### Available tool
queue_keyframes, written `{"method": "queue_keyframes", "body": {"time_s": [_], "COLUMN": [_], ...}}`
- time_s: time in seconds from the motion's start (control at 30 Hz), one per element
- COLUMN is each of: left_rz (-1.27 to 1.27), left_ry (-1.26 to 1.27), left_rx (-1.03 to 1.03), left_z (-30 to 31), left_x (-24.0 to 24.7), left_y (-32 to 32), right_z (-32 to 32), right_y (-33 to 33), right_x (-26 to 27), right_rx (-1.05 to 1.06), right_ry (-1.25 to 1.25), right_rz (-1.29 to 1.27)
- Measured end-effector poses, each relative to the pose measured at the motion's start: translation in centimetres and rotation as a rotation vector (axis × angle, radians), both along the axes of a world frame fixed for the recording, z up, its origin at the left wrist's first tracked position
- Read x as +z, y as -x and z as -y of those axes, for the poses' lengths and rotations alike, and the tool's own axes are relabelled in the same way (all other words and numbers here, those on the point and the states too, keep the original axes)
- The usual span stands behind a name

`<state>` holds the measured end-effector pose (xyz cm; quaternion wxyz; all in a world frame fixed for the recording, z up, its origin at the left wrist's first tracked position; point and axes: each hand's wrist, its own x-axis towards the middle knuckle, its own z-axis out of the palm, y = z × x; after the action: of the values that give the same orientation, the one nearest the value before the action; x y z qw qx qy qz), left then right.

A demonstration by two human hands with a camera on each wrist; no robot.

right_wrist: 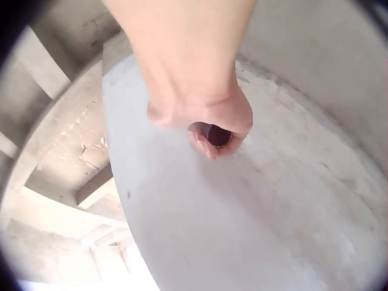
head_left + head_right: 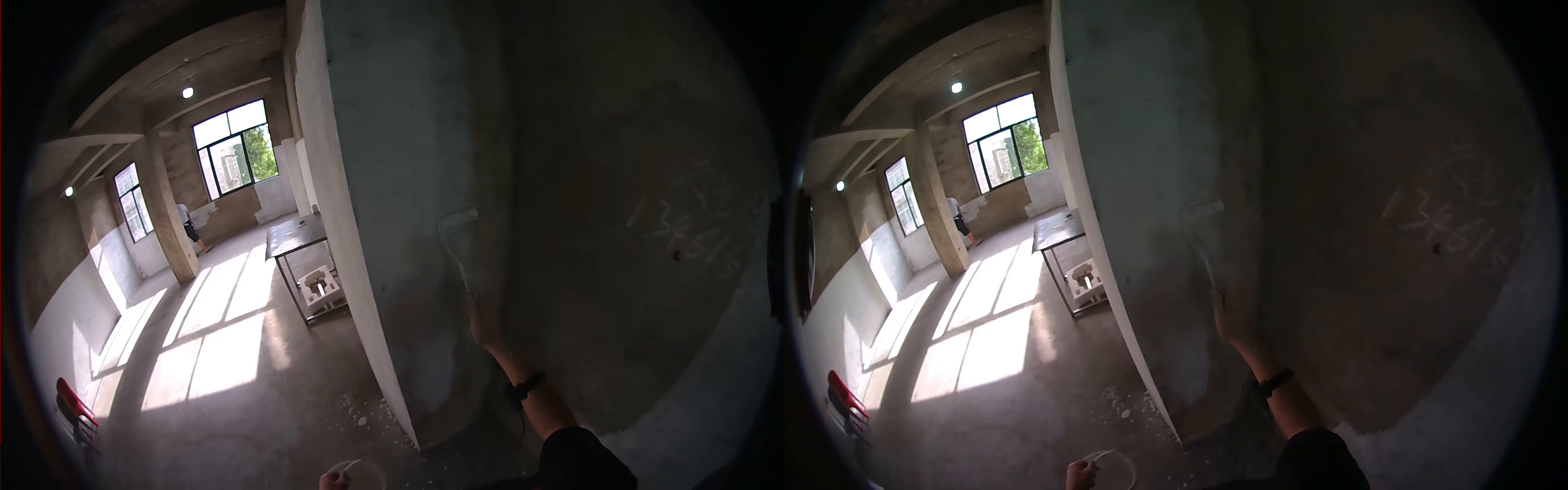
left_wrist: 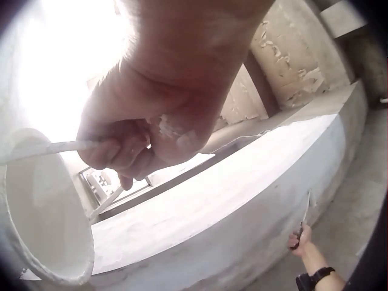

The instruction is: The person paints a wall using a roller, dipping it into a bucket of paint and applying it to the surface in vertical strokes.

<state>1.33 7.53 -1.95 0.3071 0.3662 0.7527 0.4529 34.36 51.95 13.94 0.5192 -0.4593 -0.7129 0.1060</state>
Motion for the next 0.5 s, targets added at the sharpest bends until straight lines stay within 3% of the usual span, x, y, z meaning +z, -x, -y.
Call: {"method": "queue_keyframes", "body": {"time_s": [0.03, 0.1, 0.13, 0.2, 0.23, 0.27, 0.3, 0.33, 0.4, 0.5], "left_rz": [-0.028, -0.026, -0.023, -0.065, -0.111, -0.109, -0.106, -0.103, -0.053, -0.002], "left_ry": [-0.047, -0.006, 0.031, -0.007, -0.038, -0.047, -0.055, -0.060, -0.087, -0.057], "left_rx": [-0.013, -0.005, 0.007, 0.006, -0.004, 0.007, 0.006, 0.004, 0.053, 0.099], "left_z": [0.1, 0.1, 0.1, 0.2, 0.2, 0.2, 0.4, 0.6, 1.0, 1.6], "left_x": [0.4, -0.4, -0.7, -0.3, -0.1, -0.6, -1.5, -2.1, -0.8, -0.9], "left_y": [-0.2, 0.2, 0.2, -0.4, -0.6, -0.5, -0.3, -0.1, -1.1, -0.9], "right_z": [1.7, 4.9, 2.3, -5.5, -3.7, 0.1, -2.4, 1.6, 6.3, 9.4], "right_y": [0.0, -0.1, -0.3, -0.4, 0.5, -3.5, 3.3, 0.0, 2.7, 6.3], "right_x": [1.5, 4.0, 2.0, -3.0, -0.1, -2.2, 12.0, 9.4, 17.2, 21.4], "right_rx": [-0.002, 0.191, 0.197, 0.057, 0.068, 0.100, 0.131, 0.161, 0.220, 0.393], "right_ry": [0.001, 0.307, 0.305, 0.076, 0.067, 0.091, 0.117, 0.145, 0.205, 0.203], "right_rz": [-0.001, -0.166, -0.165, -0.102, -0.098, -0.119, -0.140, -0.160, -0.198, -0.220]}}
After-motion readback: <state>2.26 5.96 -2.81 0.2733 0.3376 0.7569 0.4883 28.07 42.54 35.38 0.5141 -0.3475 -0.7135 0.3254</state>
